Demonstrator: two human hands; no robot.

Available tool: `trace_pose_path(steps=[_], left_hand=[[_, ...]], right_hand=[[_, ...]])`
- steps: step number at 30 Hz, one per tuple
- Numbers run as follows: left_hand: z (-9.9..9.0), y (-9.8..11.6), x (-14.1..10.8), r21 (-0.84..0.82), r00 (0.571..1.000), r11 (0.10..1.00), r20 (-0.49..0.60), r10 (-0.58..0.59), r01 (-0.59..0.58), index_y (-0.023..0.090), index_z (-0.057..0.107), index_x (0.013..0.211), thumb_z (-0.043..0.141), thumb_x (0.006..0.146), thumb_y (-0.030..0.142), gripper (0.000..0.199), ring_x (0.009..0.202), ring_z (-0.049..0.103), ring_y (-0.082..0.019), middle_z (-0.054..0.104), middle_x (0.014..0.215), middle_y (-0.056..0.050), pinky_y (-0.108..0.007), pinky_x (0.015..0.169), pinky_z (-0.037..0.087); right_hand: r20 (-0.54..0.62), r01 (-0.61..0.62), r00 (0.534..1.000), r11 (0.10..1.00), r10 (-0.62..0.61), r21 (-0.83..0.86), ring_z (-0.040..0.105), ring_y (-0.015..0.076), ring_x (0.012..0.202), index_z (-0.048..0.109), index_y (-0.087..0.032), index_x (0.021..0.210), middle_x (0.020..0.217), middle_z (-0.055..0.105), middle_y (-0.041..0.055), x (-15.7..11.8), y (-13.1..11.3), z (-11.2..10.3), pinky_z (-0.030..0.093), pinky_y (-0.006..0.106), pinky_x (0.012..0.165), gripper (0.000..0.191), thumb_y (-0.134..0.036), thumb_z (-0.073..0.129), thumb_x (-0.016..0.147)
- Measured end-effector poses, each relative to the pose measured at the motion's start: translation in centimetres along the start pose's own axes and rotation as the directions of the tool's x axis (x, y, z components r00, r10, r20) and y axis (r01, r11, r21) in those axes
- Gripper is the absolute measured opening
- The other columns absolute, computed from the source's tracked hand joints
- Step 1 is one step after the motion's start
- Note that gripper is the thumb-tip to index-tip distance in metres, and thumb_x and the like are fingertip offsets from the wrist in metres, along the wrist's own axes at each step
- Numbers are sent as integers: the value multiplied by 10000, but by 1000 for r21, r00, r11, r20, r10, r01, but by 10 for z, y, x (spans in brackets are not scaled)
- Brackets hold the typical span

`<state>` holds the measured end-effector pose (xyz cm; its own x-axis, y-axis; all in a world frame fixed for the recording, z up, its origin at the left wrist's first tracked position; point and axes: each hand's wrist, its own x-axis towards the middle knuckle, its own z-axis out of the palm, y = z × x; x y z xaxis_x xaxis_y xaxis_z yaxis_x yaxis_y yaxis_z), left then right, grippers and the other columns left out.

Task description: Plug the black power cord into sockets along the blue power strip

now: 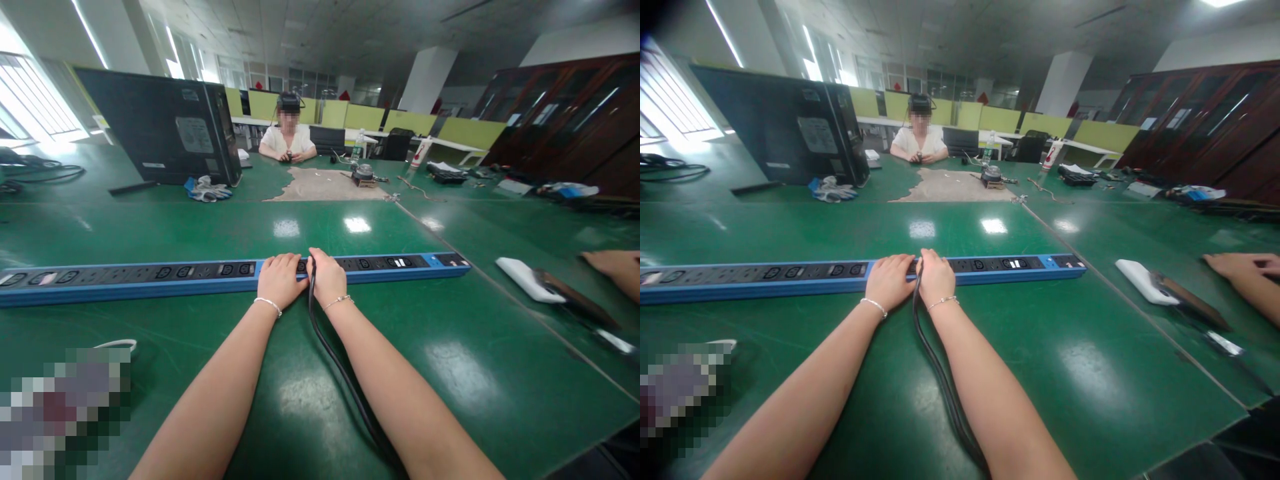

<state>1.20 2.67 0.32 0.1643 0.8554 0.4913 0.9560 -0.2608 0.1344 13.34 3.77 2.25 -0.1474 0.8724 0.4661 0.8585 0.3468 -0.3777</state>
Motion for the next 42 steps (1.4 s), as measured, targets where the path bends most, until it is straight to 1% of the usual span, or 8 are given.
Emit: trace_pose_path(steps=[6, 11, 16, 22, 27, 32, 37, 42], left_hand=[[4, -2, -1, -4, 1000, 1000, -19, 9, -9, 163, 551, 1179, 529, 780, 451, 493, 1103, 536, -265, 620, 1170, -108, -400, 965, 350], [4, -2, -1, 15, 1000, 1000, -12, 8, -8, 161, 550, 1180, 516, 792, 435, 476, 1099, 537, -258, 620, 1174, -104, -397, 969, 347], [2, -1, -1, -7, 1000, 1000, 4, 4, -4, 147, 538, 1197, 519, 790, 483, 529, 1109, 532, -276, 613, 1179, -123, -425, 973, 349], [-5, 6, 0, -107, 999, 994, 9, 40, -39, 250, 322, 1383, 563, 777, 384, 666, 1201, 479, -232, 490, 1356, -67, -383, 970, 385], [-5, 14, 1, -203, 989, 970, 25, 144, -136, 298, 420, 1324, 478, 830, 263, 498, 1165, 517, -171, 543, 1310, 6, -339, 980, 401], [0, 18, 2, -219, 996, 972, 2, 90, -87, 299, 504, 1255, 503, 821, 237, 439, 1096, 569, -173, 598, 1242, 6, -343, 945, 432], [1, 21, 8, -235, 999, 971, 3, 40, -38, 275, 562, 1184, 499, 827, 212, 368, 1093, 568, -160, 625, 1201, 0, -322, 951, 426], [0, 24, 14, -252, 999, 968, 31, 8, 0, 271, 595, 1100, 481, 823, 175, 315, 1026, 595, -153, 655, 1129, 15, -299, 906, 449]], right_hand=[[-36, -142, 989, 986, 145, 91, 633, 173, 992, 596, -190, 1163, 1132, 658, 60, -3, 1, 3, 479, 278, 890, 334, -260, 386, 913], [-82, -12, 997, 999, 16, 51, 566, 180, 1114, 577, -168, 1191, 1245, 586, 91, -13, 9, 12, 431, 309, 968, 358, -254, 357, 921], [-42, 99, 994, 995, -98, 4, 477, 162, 1219, 468, -191, 1296, 1329, 516, 75, -24, 21, 8, 339, 362, 1040, 411, -242, 374, 900], [57, 147, 987, 987, -151, 72, 441, 151, 1245, 344, -193, 1376, 1382, 459, 69, -27, 33, 0, 281, 371, 1068, 572, -182, 444, 814], [59, 123, 990, 987, -130, 105, 446, 170, 1235, 328, -131, 1382, 1357, 483, 94, -30, 36, 4, 263, 380, 1077, 575, -174, 417, 815], [44, 126, 991, 992, -127, 23, 364, 204, 1295, 337, -59, 1372, 1394, 428, 131, -35, 37, 8, 215, 380, 1102, 591, -186, 431, 803], [66, 130, 990, 991, -129, -17, 344, 194, 1308, 365, -106, 1367, 1436, 374, 101, -33, 42, 5, 215, 370, 1102, 567, -192, 434, 811], [75, 137, 988, 991, -136, 1, 346, 194, 1306, 394, -121, 1350, 1412, 413, 97, -30, 44, 2, 223, 379, 1096, 560, -177, 453, 796]])
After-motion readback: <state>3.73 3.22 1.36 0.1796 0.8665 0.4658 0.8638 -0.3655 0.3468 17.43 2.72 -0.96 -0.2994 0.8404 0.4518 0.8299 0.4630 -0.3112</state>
